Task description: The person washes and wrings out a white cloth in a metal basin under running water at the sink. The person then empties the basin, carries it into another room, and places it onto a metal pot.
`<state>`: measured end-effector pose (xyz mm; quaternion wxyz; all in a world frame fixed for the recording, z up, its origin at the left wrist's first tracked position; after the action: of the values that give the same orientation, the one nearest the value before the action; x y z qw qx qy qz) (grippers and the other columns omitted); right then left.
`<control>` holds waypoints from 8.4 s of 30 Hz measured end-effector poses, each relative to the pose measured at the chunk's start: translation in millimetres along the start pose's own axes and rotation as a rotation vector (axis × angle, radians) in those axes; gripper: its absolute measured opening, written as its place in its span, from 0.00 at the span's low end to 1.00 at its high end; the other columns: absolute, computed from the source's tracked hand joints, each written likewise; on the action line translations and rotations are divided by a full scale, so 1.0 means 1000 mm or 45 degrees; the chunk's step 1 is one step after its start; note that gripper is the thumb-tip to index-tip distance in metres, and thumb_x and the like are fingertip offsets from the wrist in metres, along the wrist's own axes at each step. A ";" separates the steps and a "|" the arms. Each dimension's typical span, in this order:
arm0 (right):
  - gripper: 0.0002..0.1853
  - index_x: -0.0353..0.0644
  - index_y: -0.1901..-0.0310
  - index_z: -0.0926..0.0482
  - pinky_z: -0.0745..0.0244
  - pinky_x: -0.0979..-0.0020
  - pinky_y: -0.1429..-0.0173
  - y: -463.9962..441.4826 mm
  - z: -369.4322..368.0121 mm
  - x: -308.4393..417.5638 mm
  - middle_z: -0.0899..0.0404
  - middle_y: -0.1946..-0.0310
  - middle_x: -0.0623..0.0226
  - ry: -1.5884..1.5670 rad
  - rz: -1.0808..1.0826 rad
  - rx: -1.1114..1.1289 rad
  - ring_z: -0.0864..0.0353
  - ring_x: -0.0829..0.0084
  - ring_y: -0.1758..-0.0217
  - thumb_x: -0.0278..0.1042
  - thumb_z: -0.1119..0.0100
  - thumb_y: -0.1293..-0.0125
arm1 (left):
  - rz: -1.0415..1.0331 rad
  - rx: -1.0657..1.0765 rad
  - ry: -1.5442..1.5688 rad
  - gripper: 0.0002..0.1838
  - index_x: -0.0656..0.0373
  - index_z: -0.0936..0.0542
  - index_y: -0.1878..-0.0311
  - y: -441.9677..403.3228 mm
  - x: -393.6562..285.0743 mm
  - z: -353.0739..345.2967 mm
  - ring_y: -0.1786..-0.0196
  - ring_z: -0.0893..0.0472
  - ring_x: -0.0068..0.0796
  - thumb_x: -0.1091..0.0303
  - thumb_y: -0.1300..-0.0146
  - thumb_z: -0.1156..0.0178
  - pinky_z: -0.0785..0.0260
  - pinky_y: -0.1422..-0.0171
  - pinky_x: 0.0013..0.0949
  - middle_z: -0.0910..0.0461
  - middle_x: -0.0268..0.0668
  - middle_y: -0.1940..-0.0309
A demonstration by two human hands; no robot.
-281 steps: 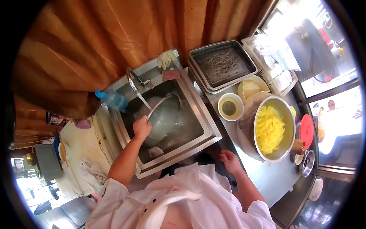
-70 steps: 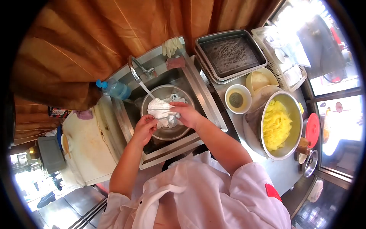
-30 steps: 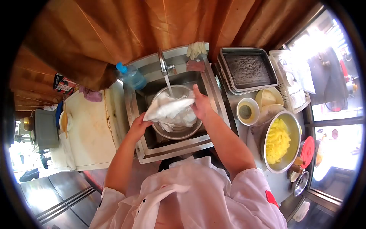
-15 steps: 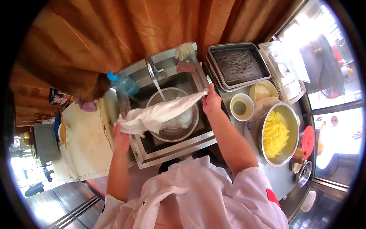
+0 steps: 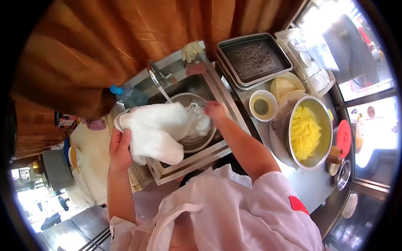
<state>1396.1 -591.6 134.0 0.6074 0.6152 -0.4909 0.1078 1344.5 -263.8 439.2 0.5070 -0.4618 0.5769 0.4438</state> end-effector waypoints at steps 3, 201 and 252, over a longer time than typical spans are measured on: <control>0.17 0.37 0.40 0.23 0.21 0.62 0.36 0.025 -0.018 -0.037 0.19 0.46 0.59 0.152 -0.142 0.319 0.16 0.63 0.46 0.32 0.41 0.26 | 0.124 0.020 0.039 0.27 0.64 0.36 0.25 -0.013 0.007 -0.022 0.32 0.27 0.28 0.73 0.25 0.46 0.37 0.26 0.34 0.27 0.38 0.32; 0.18 0.42 0.54 0.14 0.50 0.56 0.15 0.046 0.094 0.002 0.20 0.35 0.66 2.317 1.365 1.177 0.36 0.66 0.21 0.43 0.45 0.37 | 0.569 0.357 -1.974 0.50 0.52 0.41 0.19 -0.134 0.543 -0.028 0.15 0.67 0.62 0.33 0.38 0.43 0.74 0.21 0.76 0.60 0.54 0.16; 0.18 0.42 0.55 0.14 0.48 0.57 0.15 0.047 0.096 0.004 0.21 0.35 0.65 2.273 1.351 1.170 0.36 0.68 0.21 0.43 0.44 0.41 | 0.370 0.550 -1.947 0.44 0.49 0.40 0.20 -0.109 0.528 -0.082 0.16 0.58 0.61 0.41 0.34 0.40 0.69 0.23 0.78 0.54 0.54 0.18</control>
<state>1319.1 -664.6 144.1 0.3346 0.1976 0.0048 0.9214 1405.9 -407.5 -83.4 0.7766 0.1576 0.1977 0.5770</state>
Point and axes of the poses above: each hand's wrist, its own y-axis away from the middle knuckle, its own z-axis out of the back of the hand, x = y × z, the point moved 8 cm from there along -y, towards the middle knuckle
